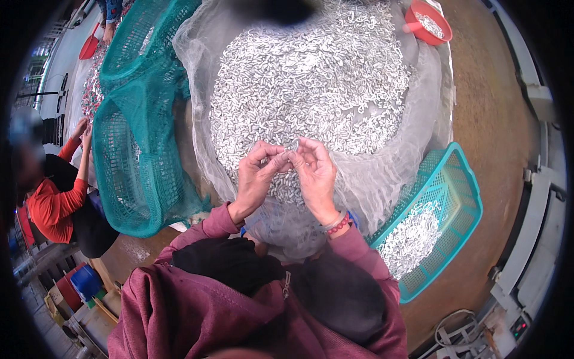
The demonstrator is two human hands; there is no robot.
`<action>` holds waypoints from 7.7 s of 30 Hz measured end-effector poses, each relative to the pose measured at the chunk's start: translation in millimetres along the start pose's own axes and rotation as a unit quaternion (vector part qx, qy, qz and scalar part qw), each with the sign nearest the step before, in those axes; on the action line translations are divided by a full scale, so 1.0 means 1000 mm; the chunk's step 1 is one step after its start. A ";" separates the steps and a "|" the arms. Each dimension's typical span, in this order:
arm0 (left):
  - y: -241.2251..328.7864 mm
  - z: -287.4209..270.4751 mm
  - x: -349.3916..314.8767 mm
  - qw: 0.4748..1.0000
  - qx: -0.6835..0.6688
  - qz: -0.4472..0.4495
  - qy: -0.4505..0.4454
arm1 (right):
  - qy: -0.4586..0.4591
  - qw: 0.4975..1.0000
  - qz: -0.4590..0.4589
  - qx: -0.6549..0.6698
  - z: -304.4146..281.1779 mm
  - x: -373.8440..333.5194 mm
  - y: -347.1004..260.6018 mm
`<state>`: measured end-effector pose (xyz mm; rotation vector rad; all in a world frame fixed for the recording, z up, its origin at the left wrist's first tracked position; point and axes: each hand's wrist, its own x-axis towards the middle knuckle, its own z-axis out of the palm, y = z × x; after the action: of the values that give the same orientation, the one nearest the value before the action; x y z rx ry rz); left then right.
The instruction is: The person sits on the floor and sorts small silver metal pieces from a large pile into a green basket using both hands. Another person works nearby with similar materials.
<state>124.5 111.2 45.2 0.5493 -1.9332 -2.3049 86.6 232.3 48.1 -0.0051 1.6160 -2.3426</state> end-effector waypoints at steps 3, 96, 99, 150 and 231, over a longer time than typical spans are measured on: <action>-0.002 0.003 -0.003 0.995 -0.099 -0.019 0.001 | 0.011 0.985 -0.111 -0.130 -0.006 0.002 0.005; 0.005 -0.027 0.020 0.901 0.401 0.087 -0.141 | -0.127 0.926 0.121 -0.334 -0.042 -0.001 0.002; -0.002 -0.016 0.016 0.880 0.395 0.233 -0.122 | -0.066 0.956 0.223 -0.180 -0.040 -0.001 0.003; -0.002 -0.083 0.174 0.731 0.562 0.375 -0.095 | -0.191 0.738 0.207 -0.613 -0.059 0.172 0.040; -0.051 -0.028 0.212 0.690 0.609 0.263 -0.290 | 0.122 0.760 0.101 -0.631 -0.122 0.164 0.076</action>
<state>-55.8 33.5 -54.2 -0.7717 -3.1283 -0.5757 -72.3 279.6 -93.5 0.1796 2.7927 -0.7278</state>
